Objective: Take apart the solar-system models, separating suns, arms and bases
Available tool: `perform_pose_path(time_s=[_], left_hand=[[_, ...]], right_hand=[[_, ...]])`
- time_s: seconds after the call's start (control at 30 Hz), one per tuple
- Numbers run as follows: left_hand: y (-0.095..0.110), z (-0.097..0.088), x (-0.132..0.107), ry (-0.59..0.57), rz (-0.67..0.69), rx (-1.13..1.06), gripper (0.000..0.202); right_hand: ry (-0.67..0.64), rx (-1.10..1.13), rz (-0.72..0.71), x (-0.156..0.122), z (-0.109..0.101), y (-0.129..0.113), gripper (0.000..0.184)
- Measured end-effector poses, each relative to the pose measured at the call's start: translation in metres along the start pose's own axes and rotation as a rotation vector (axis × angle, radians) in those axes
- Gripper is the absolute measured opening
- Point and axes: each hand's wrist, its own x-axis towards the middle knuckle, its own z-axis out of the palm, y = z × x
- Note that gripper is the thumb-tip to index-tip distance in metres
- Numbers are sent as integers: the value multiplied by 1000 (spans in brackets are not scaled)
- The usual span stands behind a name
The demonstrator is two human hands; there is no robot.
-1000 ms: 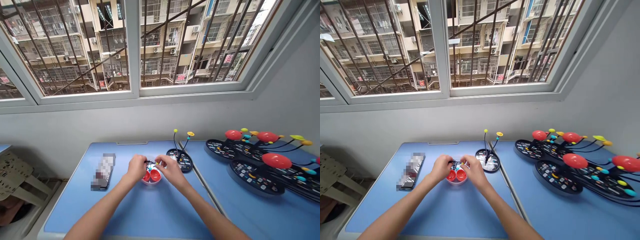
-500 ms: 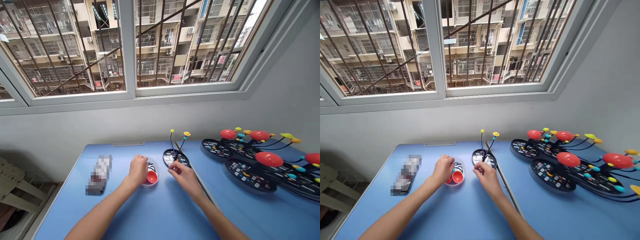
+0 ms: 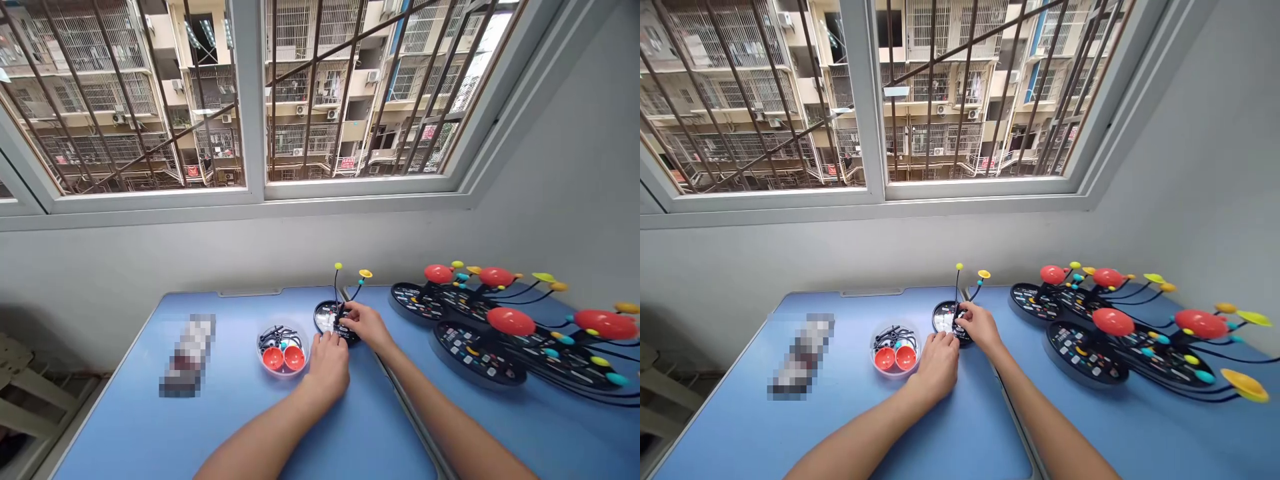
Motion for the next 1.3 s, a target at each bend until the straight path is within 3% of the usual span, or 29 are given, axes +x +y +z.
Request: perform_pose_path(time_s=[0.17, 0.5, 0.8, 1.0, 1.13, 1.23, 1.3], left_hand=[[-1, 1, 7, -47, -11, 0, 31], [0, 3, 14, -41, -10, -8, 35], [-3, 2, 20, -3, -133, -148, 35], [-10, -2, 21, -10, -98, -207, 37], [-7, -2, 19, -1, -103, -238, 36], [0, -8, 6, 111, -150, -488, 33], [3, -18, -12, 181, -284, -891, 27]], right_hand=[[-45, -18, -38, 11, 0, -4, 10], [-73, -34, -96, 15, -25, -26, 8], [-83, -28, -123, 14, -17, -32, 6], [-36, 22, -148, 17, -37, -48, 13], [-22, 101, -192, 1, -49, -69, 16], [-25, 133, -201, -28, -52, -85, 14], [-20, 157, -201, -52, -52, -93, 13]])
